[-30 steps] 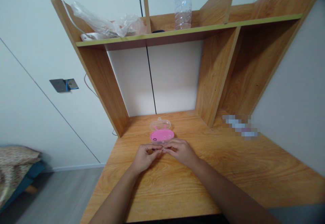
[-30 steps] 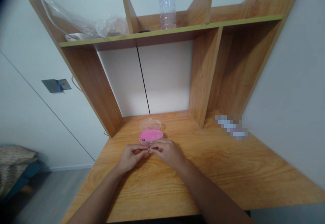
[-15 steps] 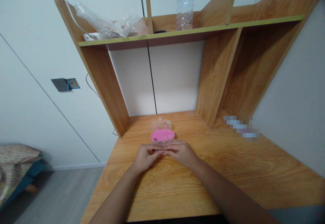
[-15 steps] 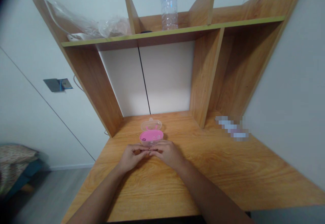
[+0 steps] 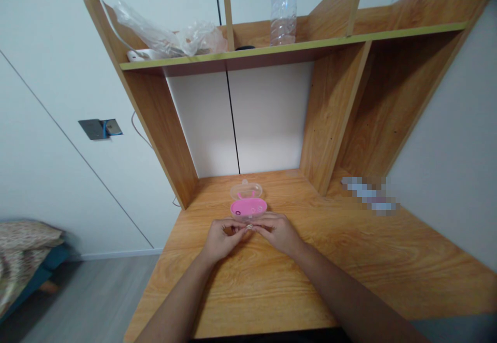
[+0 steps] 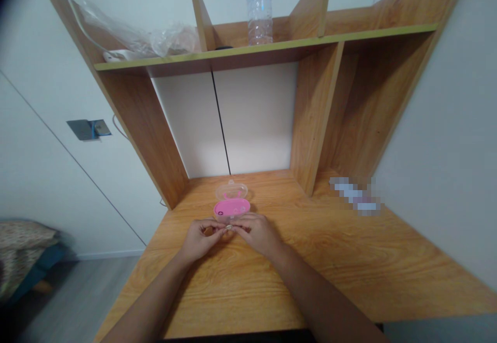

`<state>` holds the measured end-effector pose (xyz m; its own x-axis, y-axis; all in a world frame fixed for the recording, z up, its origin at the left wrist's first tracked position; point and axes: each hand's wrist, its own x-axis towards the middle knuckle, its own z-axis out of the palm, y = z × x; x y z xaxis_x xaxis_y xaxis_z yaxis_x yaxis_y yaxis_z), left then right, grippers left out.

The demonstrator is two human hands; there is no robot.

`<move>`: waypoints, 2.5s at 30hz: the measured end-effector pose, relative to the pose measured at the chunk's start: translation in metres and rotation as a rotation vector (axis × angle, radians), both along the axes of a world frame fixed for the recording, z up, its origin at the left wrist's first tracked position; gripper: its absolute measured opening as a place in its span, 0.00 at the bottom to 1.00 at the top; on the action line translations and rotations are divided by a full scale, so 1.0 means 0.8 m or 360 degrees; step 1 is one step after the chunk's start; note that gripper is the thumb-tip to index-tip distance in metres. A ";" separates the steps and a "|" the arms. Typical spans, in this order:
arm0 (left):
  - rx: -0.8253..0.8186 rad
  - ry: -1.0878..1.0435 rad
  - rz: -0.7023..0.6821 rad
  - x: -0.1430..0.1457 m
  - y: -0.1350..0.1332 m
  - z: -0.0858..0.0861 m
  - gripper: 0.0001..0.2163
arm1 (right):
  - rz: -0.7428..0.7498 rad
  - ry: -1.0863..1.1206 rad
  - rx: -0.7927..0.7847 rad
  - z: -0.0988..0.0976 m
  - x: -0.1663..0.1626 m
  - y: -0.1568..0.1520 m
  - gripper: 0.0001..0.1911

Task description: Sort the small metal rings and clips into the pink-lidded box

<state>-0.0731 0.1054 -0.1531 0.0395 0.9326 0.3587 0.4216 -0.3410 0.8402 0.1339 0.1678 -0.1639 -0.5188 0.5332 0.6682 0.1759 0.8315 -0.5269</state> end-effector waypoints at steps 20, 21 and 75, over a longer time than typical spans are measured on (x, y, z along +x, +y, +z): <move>-0.0101 -0.0111 -0.0080 0.007 -0.004 0.004 0.06 | 0.0068 0.0002 -0.0046 -0.003 -0.001 -0.006 0.11; -0.0112 -0.0123 -0.0084 0.008 -0.004 0.003 0.06 | 0.0063 -0.0008 -0.0044 -0.003 -0.001 -0.006 0.11; 0.0196 -0.0103 0.0138 0.001 -0.006 0.011 0.06 | -0.0151 0.0320 -0.0077 0.010 0.003 -0.007 0.06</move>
